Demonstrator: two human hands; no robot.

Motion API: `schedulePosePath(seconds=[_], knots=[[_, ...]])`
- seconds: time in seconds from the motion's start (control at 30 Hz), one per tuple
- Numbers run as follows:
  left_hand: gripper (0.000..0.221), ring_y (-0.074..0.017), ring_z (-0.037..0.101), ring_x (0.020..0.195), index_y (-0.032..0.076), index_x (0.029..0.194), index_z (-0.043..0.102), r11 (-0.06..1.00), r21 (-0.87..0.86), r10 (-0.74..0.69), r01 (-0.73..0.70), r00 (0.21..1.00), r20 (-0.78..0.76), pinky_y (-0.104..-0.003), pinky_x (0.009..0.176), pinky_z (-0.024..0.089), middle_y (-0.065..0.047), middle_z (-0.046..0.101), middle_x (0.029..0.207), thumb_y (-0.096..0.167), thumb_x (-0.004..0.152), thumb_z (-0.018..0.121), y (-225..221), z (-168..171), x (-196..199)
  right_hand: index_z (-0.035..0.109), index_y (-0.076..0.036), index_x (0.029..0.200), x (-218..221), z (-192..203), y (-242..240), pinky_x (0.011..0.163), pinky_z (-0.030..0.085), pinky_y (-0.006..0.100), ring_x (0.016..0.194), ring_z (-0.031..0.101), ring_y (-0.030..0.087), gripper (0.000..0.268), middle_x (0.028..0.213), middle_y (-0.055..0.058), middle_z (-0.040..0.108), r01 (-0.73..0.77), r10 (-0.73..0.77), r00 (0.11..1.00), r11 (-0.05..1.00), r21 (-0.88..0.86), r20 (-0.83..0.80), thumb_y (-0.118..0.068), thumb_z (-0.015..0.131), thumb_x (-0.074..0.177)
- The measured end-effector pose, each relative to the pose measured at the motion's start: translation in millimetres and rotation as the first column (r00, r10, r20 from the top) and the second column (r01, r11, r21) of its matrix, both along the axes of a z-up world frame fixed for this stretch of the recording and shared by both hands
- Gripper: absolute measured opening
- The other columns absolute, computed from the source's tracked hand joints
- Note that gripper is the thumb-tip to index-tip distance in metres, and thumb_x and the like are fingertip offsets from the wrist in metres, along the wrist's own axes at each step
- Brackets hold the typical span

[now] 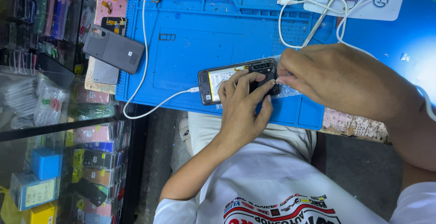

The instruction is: The person manipulates the internals of a partially disassembled mobile phone, using a small screwdriver to work on internal components and wires.

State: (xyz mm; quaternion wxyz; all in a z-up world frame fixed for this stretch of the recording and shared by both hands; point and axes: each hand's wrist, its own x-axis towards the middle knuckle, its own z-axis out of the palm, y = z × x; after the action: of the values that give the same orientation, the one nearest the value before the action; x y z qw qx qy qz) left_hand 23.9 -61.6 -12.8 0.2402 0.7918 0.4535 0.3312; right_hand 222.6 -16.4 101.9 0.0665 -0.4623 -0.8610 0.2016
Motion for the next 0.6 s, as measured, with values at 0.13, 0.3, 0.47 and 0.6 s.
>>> schedulePosePath(seconds=[0.13, 0.3, 0.47, 0.6], knots=[[0.037, -0.0354, 0.044, 0.142, 0.011, 0.129, 0.071, 0.999, 0.032, -0.03, 0.031, 0.999, -0.028, -0.052, 0.119, 0.03, -0.011, 0.058, 0.138, 0.018, 0.092, 0.072, 1.2, 1.7, -6.1, 0.057, -0.006, 0.096, 0.2, -1.8, 0.2, 0.056, 0.049, 0.046, 0.062, 0.065, 0.031, 0.028, 0.068, 0.011, 0.062, -0.013, 0.012, 1.0, 1.0, 0.015, 0.02, -0.03, 0.072, 0.091], [0.069, -0.0427, 0.04, 0.142, 0.008, 0.144, 0.053, 0.977, 0.202, -0.015, 0.065, 0.97, -0.243, -0.061, 0.119, 0.025, -0.022, 0.05, 0.145, 0.032, 0.084, 0.079, 24.0, 9.0, -40.4, 0.059, -0.007, 0.082, 6.5, -7.2, -3.5, 0.062, 0.051, 0.042, 0.07, 0.063, 0.027, 0.034, 0.069, 0.007, 0.057, -0.11, 0.089, 0.993, 0.93, 0.35, 0.076, -0.036, 0.074, 0.093], [0.083, -0.0364, 0.048, 0.135, 0.005, 0.15, 0.047, 0.986, 0.142, -0.044, 0.084, 0.964, -0.262, -0.063, 0.12, 0.025, -0.018, 0.054, 0.142, 0.043, 0.085, 0.081, 36.2, 7.0, -41.6, 0.071, -0.01, 0.13, -4.8, -14.6, 0.3, 0.061, 0.052, 0.039, 0.069, 0.064, 0.024, 0.04, 0.072, 0.006, 0.061, -0.117, 0.092, 0.993, 0.901, 0.419, 0.079, -0.028, 0.073, 0.094], [0.083, -0.0387, 0.05, 0.132, 0.002, 0.147, 0.047, 0.977, 0.181, -0.06, 0.11, 0.963, -0.262, -0.063, 0.116, 0.028, -0.02, 0.056, 0.14, 0.045, 0.083, 0.08, 42.4, 11.3, -49.8, 0.068, -0.007, 0.126, -10.8, -4.8, -3.9, 0.059, 0.054, 0.041, 0.071, 0.066, 0.027, 0.043, 0.08, 0.01, 0.067, -0.021, 0.025, 1.0, 0.93, 0.368, -0.004, -0.022, 0.073, 0.085]])
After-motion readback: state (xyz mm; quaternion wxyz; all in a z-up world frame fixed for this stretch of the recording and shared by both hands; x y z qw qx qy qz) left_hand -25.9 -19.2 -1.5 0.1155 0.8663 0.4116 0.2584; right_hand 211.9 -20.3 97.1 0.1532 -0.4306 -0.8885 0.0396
